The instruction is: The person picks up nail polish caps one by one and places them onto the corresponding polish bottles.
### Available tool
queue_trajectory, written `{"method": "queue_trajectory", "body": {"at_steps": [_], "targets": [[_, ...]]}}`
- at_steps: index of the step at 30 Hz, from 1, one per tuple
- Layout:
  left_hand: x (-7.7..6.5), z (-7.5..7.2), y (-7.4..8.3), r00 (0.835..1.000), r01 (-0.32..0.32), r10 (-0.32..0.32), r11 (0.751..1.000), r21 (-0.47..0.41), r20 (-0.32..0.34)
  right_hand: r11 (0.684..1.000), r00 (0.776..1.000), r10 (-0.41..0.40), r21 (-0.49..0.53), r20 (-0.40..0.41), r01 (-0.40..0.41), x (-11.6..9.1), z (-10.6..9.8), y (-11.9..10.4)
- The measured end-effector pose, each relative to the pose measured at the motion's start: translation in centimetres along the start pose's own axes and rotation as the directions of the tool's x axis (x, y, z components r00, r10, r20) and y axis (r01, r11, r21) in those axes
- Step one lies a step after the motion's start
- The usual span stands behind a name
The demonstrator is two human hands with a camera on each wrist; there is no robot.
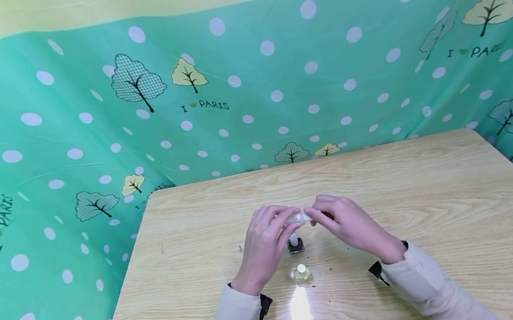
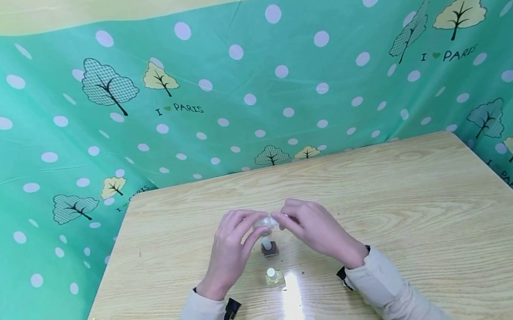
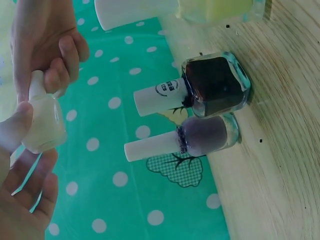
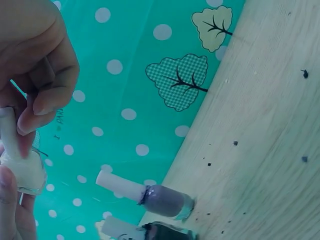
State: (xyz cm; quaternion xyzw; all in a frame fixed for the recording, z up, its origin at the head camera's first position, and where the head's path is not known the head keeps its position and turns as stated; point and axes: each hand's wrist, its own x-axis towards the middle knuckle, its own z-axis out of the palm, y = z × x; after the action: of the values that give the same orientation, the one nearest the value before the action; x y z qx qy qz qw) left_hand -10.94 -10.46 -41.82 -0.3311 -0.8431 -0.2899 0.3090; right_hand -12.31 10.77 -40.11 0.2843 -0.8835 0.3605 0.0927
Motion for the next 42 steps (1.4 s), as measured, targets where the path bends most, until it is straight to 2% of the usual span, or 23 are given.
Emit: {"method": "queue_trajectory", "body": {"at_steps": [5, 14, 20, 27, 35, 42], "targets": [[-0.1, -0.1, -0.3, 1.000, 0.020, -0.020, 1.000, -0.010, 0.018, 1.000, 1.000, -0.015, 0.003, -0.020, 0.015, -0.2, 0.0, 0.0], [-0.2, -0.5, -0.8, 0.995, 0.079, -0.078, 0.997, -0.012, 0.061, 0.988, 0.987, -0.154, 0.000, -0.032, 0.154, -0.6, -0.3, 0.6], [-0.3, -0.3, -0.8, 0.994, 0.091, -0.089, 0.996, -0.026, 0.065, 0.982, 0.980, -0.187, -0.024, -0.063, 0.186, -0.6, -0.2, 0.8], [-0.3, -0.4, -0.4, 0.991, 0.104, -0.101, 0.994, -0.026, 0.083, 0.988, 0.985, -0.155, -0.029, -0.075, 0.153, -0.7, -0.1, 1.1], [-0.2, -0.2, -0.3, 0.998, 0.039, -0.039, 0.999, -0.013, 0.042, 0.998, 0.998, -0.062, 0.030, -0.030, 0.063, -0.6, -0.2, 1.1], [-0.2, -0.2, -0.2, 0.998, 0.047, -0.046, 0.999, -0.020, 0.047, 0.999, 0.999, -0.031, 0.012, -0.011, 0.031, -0.6, -0.3, 1.0]]}}
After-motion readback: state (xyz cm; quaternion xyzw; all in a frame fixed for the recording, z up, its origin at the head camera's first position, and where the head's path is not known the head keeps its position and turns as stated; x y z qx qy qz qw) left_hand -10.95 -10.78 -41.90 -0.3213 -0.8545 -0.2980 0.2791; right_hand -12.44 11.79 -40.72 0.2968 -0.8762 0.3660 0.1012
